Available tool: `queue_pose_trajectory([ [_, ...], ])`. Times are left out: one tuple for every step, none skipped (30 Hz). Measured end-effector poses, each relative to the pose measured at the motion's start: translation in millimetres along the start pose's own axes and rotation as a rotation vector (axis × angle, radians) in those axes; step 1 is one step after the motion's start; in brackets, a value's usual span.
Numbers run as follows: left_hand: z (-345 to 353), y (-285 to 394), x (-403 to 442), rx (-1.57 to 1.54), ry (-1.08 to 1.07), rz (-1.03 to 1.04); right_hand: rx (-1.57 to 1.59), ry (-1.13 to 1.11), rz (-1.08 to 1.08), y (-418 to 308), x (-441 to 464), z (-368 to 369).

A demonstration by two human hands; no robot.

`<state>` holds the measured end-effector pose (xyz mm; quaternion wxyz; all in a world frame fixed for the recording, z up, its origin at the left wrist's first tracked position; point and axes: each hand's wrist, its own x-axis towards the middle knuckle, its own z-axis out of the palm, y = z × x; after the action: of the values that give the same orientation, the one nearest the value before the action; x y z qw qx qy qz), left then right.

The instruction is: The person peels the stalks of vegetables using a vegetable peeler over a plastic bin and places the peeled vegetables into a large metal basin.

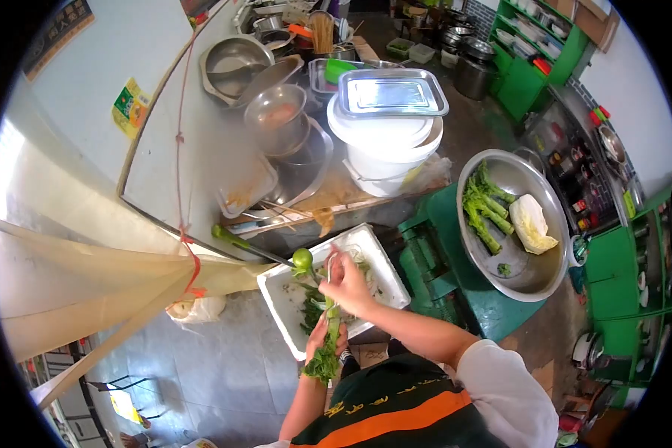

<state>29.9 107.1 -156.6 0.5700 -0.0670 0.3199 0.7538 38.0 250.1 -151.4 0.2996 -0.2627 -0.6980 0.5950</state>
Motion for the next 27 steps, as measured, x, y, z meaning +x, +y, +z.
queue_pose_trajectory([
  [-3, -2, 2, -0.042, -0.051, 0.0, -0.064, -0.025, -0.019, 0, -5, 3],
  [-4, -2, 1, -0.042, -0.051, -0.002, -0.127, -0.049, -0.037, 0, -7, 4],
  [-2, -1, -1, -0.016, -0.058, -0.023, -0.15, -0.083, 0.015, -12, -4, 1],
  [2, 2, -2, 0.014, -0.066, -0.045, -0.147, -0.078, 0.013, -12, 5, 1],
  [7, 4, -6, -0.008, -0.045, -0.056, -0.095, 0.006, 0.034, -7, 15, 2],
  [2, 1, -7, -0.008, -0.042, -0.063, -0.045, 0.087, 0.061, 1, 23, 1],
  [-6, -3, -6, -0.044, -0.109, -0.05, -0.039, 0.186, 0.038, 14, 34, -1],
  [-9, -3, -4, -0.076, -0.179, -0.031, -0.031, 0.283, 0.007, 27, 48, -2],
  [7, -1, -11, -0.073, -0.101, -0.064, -0.102, 0.298, 0.033, 32, 56, -8],
  [17, 3, -14, -0.067, -0.095, -0.088, -0.159, 0.346, 0.099, 41, 63, -12],
  [12, -1, -16, -0.107, -0.102, -0.068, -0.074, 0.364, 0.152, 50, 60, -15],
  [8, -2, -10, -0.143, -0.124, -0.04, 0.013, 0.385, 0.189, 44, 64, -17],
  [6, 0, -8, -0.144, -0.127, -0.035, 0.012, 0.389, 0.222, 38, 59, -18],
  [4, 0, -8, -0.123, -0.122, -0.042, 0.01, 0.387, 0.222, 32, 55, -18],
  [2, -1, -9, -0.103, -0.115, -0.053, 0.138, 0.341, 0.269, 26, 50, -18],
  [1, -3, -9, -0.106, -0.11, -0.057, 0.268, 0.294, 0.316, 21, 44, -18],
  [0, -3, -7, 0.012, -0.062, -0.03, 0.299, 0.27, 0.352, 13, 38, -18],
  [0, -2, -5, 0.132, -0.015, -0.002, 0.3, 0.271, 0.351, 15, 35, -16],
  [1, 0, -5, 0.212, 0.015, -0.004, 0.268, 0.271, 0.304, 18, 32, -15],
  [2, 2, -4, 0.212, 0.013, -0.006, 0.234, 0.27, 0.257, 20, 29, -14],
  [3, 6, -2, 0.297, -0.01, -0.007, 0.267, 0.264, 0.24, 17, 27, -14],
  [4, 9, -1, 0.382, -0.031, -0.008, 0.267, 0.266, 0.241, 14, 26, -14],
  [6, 11, -2, 0.319, -0.05, -0.046, 0.219, 0.243, 0.23, 12, 25, -15],
  [8, 13, -2, 0.319, -0.05, -0.049, 0.172, 0.221, 0.218, 10, 24, -16],
  [9, 15, -2, 0.29, -0.101, -0.073, 0.164, 0.211, 0.209, 9, 23, -15],
  [11, 17, -3, 0.26, -0.151, -0.097, 0.164, 0.213, 0.209, 6, 22, -15],
  [12, 18, -4, 0.277, -0.199, -0.089, 0.127, 0.187, 0.23, 2, 20, -15],
])
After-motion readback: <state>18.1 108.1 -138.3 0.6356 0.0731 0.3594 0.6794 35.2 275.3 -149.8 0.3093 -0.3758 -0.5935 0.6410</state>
